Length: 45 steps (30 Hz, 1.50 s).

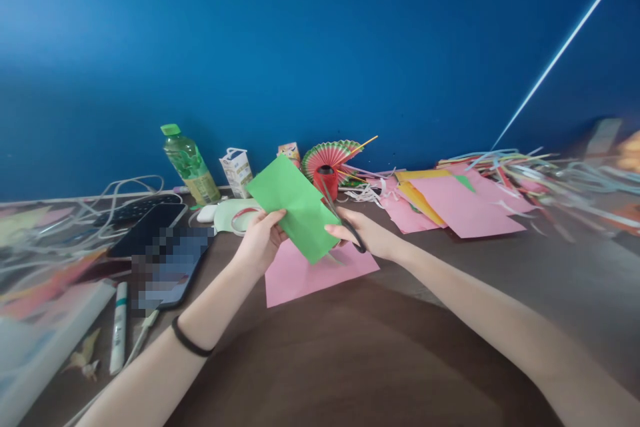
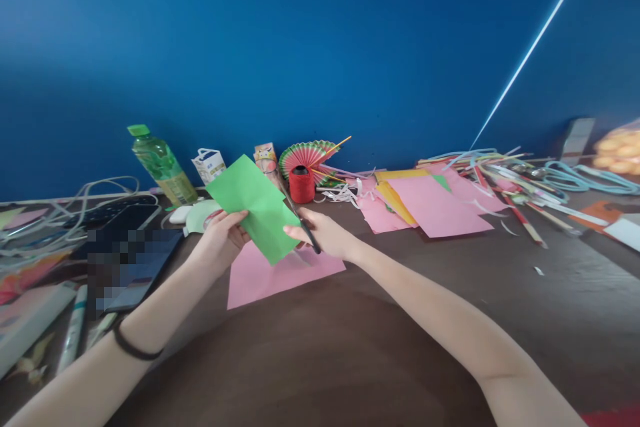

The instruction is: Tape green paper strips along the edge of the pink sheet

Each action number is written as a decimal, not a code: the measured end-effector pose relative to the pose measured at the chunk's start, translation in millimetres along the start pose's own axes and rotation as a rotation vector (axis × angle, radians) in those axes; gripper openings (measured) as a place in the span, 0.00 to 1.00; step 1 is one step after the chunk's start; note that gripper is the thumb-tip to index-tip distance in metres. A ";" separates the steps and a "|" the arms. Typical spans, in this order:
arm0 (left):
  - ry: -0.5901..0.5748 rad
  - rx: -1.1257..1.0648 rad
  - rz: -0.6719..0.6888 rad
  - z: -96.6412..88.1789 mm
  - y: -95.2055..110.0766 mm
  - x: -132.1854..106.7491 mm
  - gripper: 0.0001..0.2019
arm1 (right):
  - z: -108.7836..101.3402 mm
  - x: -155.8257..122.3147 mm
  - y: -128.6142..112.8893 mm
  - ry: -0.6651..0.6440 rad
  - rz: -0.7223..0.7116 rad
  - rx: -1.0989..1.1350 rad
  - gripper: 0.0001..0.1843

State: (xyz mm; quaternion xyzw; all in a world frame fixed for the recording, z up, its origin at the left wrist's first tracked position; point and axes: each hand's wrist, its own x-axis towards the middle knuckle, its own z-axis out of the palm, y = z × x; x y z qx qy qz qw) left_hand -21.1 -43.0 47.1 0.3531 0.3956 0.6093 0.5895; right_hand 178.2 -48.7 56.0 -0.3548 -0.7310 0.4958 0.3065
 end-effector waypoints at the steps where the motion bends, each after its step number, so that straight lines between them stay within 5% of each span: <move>1: -0.008 0.007 -0.005 0.6 -0.2 -0.8 0.08 | -0.4 -0.5 0.2 -0.007 -0.008 -0.030 0.19; 9: -0.064 0.072 -0.050 2.0 -1.5 -5.5 0.07 | -2.9 0.4 9.2 0.027 -0.139 -0.122 0.15; 28: -0.078 0.059 -0.065 2.4 -2.0 -5.7 0.07 | 1.4 -0.6 5.8 -0.024 0.034 0.051 0.18; 45: -0.080 0.059 -0.079 0.8 -4.9 -3.3 0.07 | 0.9 0.0 13.8 0.022 -0.016 -0.068 0.18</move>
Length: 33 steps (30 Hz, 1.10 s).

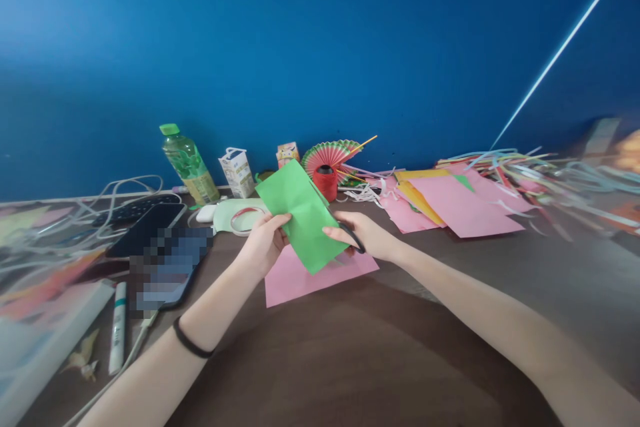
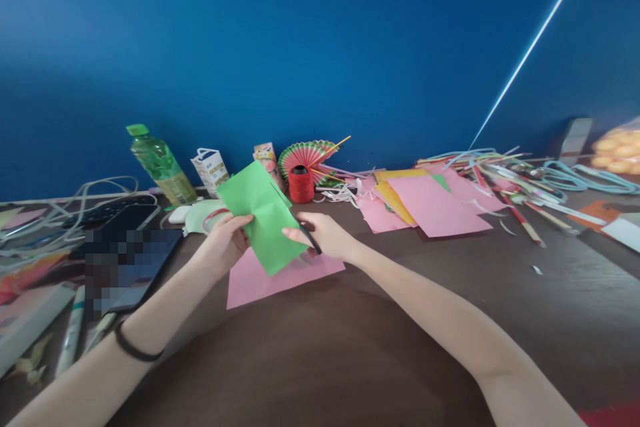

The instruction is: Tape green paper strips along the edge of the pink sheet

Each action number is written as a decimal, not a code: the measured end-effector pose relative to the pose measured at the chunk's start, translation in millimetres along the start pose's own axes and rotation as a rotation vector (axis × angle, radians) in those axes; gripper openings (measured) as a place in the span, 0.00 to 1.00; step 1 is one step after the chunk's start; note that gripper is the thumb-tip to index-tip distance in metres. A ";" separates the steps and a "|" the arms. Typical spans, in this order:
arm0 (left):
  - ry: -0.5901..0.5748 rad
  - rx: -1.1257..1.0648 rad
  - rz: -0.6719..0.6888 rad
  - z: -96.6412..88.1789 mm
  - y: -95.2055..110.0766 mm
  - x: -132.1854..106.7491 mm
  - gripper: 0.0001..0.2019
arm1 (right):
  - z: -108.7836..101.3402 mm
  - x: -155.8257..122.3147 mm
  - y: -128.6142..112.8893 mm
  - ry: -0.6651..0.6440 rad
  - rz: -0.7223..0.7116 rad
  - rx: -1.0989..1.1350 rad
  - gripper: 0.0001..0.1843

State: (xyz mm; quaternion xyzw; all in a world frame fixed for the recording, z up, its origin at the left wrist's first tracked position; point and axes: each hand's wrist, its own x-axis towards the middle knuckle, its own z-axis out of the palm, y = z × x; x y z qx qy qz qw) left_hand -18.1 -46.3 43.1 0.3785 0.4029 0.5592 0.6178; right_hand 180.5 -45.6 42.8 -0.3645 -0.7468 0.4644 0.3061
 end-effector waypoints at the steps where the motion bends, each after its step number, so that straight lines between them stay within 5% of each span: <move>1: -0.001 0.002 0.000 -0.2 -0.1 0.2 0.07 | -0.3 -0.3 -0.2 0.002 -0.001 -0.008 0.18; 33: 0.026 -0.026 -0.014 1.4 0.0 -0.7 0.08 | -0.3 -1.1 -4.9 0.046 0.020 -0.096 0.20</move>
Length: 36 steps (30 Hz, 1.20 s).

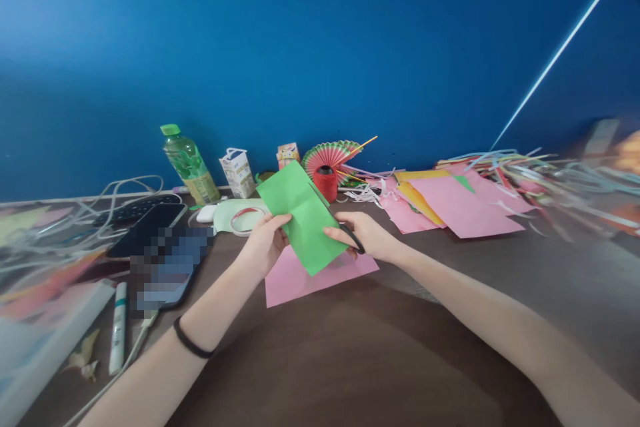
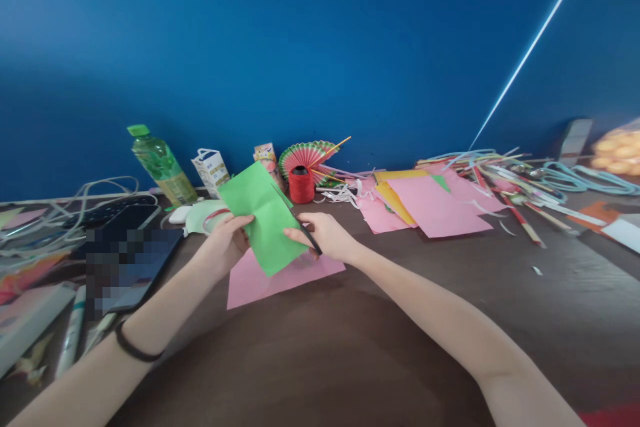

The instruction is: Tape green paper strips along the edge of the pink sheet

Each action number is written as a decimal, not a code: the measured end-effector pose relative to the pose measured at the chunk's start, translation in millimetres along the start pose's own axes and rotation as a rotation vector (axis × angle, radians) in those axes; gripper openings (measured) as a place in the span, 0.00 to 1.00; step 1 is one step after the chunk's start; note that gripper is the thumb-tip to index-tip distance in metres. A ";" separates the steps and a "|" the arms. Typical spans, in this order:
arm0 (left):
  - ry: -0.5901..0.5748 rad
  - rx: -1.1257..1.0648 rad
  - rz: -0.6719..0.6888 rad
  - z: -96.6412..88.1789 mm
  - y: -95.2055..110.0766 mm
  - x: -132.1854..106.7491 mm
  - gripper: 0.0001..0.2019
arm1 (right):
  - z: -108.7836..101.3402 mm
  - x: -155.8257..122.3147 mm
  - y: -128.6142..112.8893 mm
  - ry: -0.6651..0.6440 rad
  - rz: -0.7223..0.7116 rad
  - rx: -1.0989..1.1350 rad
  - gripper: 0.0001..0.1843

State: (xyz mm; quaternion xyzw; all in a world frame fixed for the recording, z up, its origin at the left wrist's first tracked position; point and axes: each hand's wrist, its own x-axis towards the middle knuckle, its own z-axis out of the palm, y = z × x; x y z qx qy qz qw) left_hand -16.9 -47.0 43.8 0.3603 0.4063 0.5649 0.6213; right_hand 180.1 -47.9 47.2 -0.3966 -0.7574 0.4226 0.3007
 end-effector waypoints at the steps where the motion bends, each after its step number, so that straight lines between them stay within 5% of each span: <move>1: -0.001 0.000 0.001 -0.3 -0.5 0.3 0.08 | 0.0 0.0 0.3 -0.002 0.002 -0.005 0.20; 36: 0.016 0.034 -0.004 -0.8 -2.4 2.1 0.08 | -0.9 -0.7 0.8 -0.007 0.004 -0.054 0.22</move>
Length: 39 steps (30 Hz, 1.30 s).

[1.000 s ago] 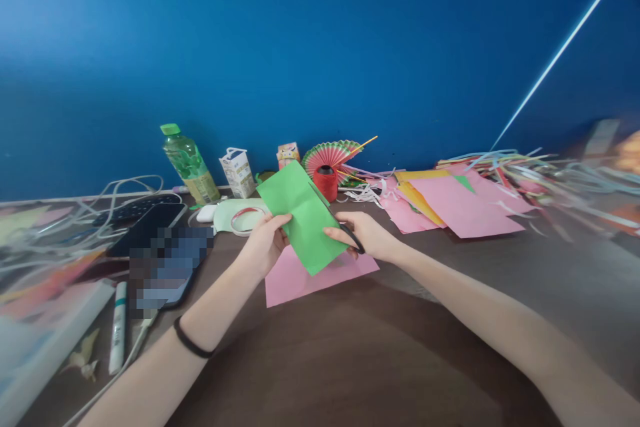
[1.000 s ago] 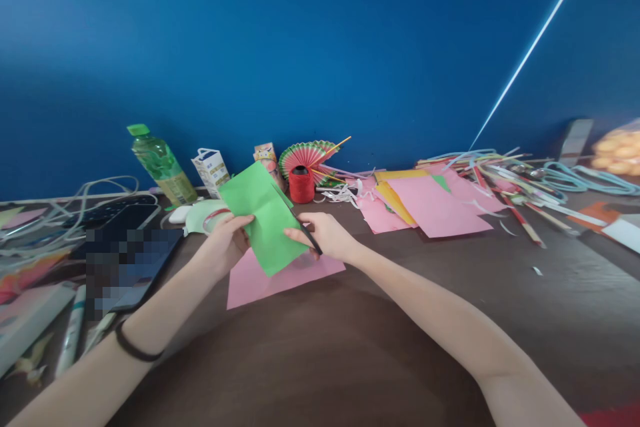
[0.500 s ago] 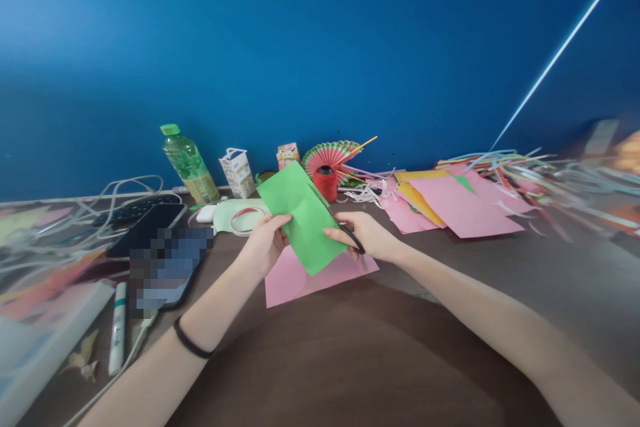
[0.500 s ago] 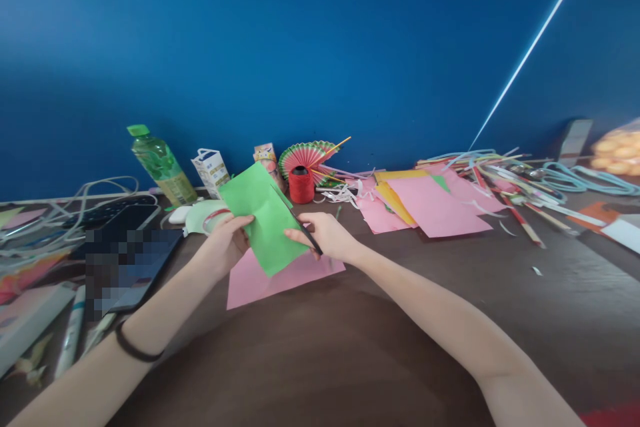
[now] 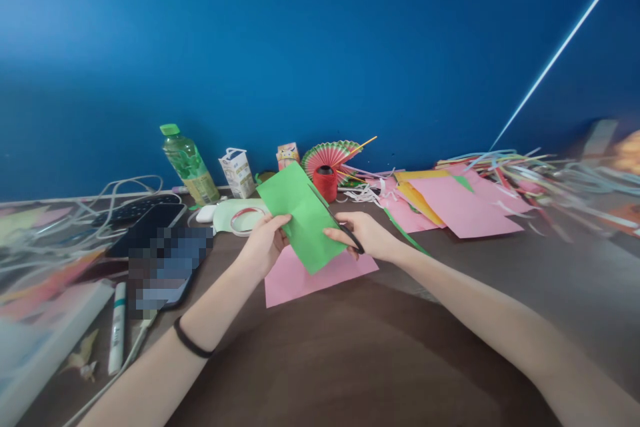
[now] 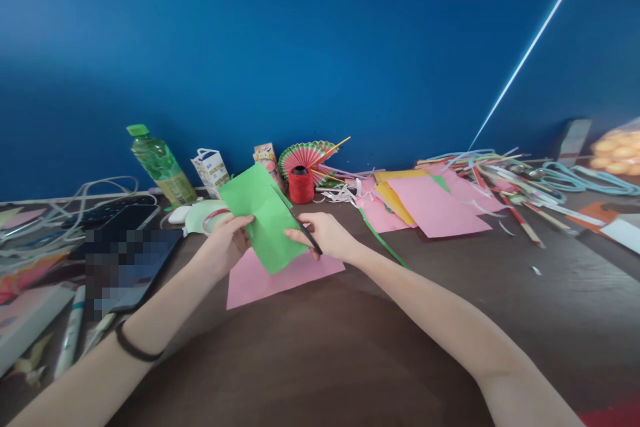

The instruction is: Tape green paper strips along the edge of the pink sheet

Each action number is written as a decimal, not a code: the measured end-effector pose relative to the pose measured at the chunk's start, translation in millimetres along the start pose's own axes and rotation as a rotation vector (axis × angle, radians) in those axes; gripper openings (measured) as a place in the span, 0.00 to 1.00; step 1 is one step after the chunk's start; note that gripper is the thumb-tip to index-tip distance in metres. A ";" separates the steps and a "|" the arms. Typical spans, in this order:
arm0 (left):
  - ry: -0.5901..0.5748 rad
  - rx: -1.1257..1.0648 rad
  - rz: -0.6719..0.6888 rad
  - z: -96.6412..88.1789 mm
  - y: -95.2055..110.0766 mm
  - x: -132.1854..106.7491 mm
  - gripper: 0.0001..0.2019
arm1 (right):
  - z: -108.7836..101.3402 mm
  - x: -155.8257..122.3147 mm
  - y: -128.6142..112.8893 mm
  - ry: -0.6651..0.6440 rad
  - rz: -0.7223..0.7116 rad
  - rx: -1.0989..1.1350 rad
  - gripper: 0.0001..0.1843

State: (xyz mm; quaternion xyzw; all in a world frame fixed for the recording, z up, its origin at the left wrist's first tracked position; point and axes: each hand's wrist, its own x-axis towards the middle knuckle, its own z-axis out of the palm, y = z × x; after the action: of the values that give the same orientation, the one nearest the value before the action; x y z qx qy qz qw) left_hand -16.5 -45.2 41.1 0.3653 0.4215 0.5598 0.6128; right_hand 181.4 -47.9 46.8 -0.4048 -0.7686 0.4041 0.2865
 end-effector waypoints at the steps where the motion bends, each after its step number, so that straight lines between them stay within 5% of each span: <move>1: 0.008 0.007 -0.001 -0.1 0.5 0.3 0.08 | -0.2 0.2 -0.1 -0.014 0.003 0.009 0.21; 13: 0.164 0.047 0.142 -20.6 16.4 15.1 0.09 | -36.6 -0.2 0.1 -0.479 0.132 -0.122 0.19; 24: 0.095 0.802 0.184 -15.8 24.3 4.5 0.07 | -38.7 -2.8 -2.6 -0.452 0.081 -0.108 0.18; 29: -0.028 0.728 0.173 -12.3 19.9 1.0 0.11 | -36.3 -2.1 -3.4 -0.493 0.098 -0.137 0.20; 39: -0.056 0.678 0.161 -11.6 18.9 1.0 0.14 | -34.2 -0.9 -5.3 -0.510 0.101 -0.149 0.19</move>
State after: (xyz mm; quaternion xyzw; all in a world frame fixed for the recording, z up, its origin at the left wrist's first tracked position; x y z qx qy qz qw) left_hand -34.4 -42.5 54.0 0.5953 0.5363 0.4241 0.4220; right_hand 206.0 -37.2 68.7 -0.3476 -0.8224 0.4492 0.0323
